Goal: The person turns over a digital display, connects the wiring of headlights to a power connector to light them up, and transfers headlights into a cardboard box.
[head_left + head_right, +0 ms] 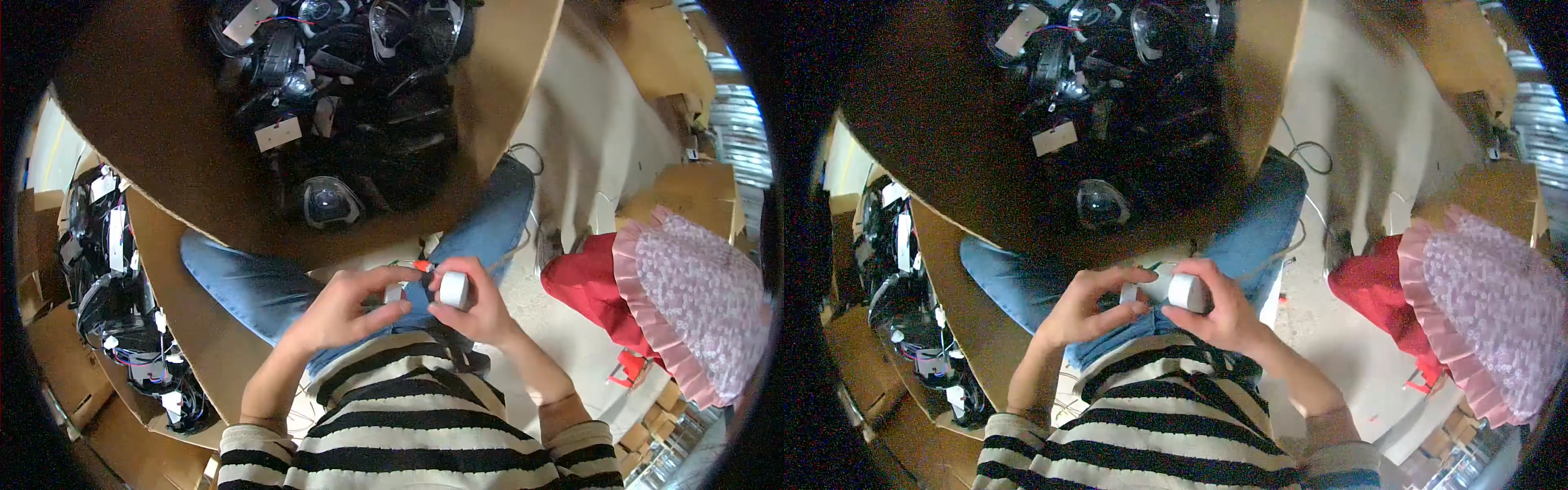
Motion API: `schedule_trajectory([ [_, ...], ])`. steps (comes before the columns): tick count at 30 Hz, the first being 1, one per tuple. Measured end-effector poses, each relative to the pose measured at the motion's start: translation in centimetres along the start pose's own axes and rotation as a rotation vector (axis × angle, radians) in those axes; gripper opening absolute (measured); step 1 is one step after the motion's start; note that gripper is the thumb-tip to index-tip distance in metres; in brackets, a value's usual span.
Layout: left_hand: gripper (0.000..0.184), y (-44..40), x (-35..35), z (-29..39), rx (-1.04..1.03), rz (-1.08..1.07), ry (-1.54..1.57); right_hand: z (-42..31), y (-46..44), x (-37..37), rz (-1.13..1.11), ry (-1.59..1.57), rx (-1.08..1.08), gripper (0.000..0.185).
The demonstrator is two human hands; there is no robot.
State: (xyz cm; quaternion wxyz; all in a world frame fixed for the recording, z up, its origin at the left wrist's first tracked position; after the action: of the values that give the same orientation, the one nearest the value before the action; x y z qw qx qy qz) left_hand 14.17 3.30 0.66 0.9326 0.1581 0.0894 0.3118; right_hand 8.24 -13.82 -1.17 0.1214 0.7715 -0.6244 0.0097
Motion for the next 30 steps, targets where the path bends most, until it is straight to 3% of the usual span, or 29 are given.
schedule_trajectory([
  [3, 0.025, -0.2, -0.7, 0.9, -0.126, 0.153, -0.174, -0.9, 0.0, 0.1, 0.140, 0.058, 0.170, 0.052],
  [6, 0.020, -0.1, -1.1, 1.5, -0.160, 0.227, -0.414, -1.6, 0.6, 0.2, 0.312, -0.204, 0.046, 0.050],
  [7, 0.017, -0.3, -1.2, 1.8, -0.244, 0.297, -0.415, -2.2, 0.4, 0.2, 0.340, -0.129, 0.101, 0.043],
  [11, 0.016, -0.8, -1.7, 2.0, -0.447, 0.320, -0.237, -2.2, 0.6, 0.2, 0.236, -0.164, 0.143, 0.036],
  [12, 0.016, -0.7, -1.7, 2.4, -0.444, 0.319, -0.239, -2.7, 0.4, 0.6, 0.237, -0.167, 0.143, 0.036],
  [15, 0.022, -0.3, -1.5, 3.5, -0.335, 0.212, -0.281, -3.6, -0.9, 1.1, 0.067, -0.081, 0.420, 0.039],
  [17, 0.026, -0.2, -1.3, 3.6, -0.244, 0.077, -0.344, -3.4, -0.8, 0.4, 0.018, -0.176, 0.330, 0.039],
  [20, 0.027, 0.1, -0.8, 4.2, -0.188, 0.072, -0.379, -3.3, -0.1, 0.2, -0.027, -0.251, 0.163, 0.038],
  [22, 0.027, 0.0, -0.9, 3.8, -0.212, 0.063, -0.363, -3.1, 0.2, 0.1, -0.147, -0.344, -0.078, 0.037],
  [26, 0.028, -0.4, -0.7, 3.1, -0.321, 0.095, -0.441, -2.6, -0.2, -0.2, -0.105, -0.339, 0.087, 0.036],
  [30, 0.027, -0.8, -1.2, 2.5, -0.375, 0.141, -0.383, -2.9, -0.4, -0.2, -0.069, -0.368, 0.029, 0.034],
])
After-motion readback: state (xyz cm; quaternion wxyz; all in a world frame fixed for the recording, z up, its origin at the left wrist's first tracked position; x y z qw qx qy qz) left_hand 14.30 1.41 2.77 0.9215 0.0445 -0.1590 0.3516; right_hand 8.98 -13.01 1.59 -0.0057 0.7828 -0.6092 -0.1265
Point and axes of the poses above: each hand's wrist, its own y-axis away from the middle knuckle, its own x-axis out of the back of the hand, z = x × y, the point moved 2 cm from there along -y, towards the middle knuckle
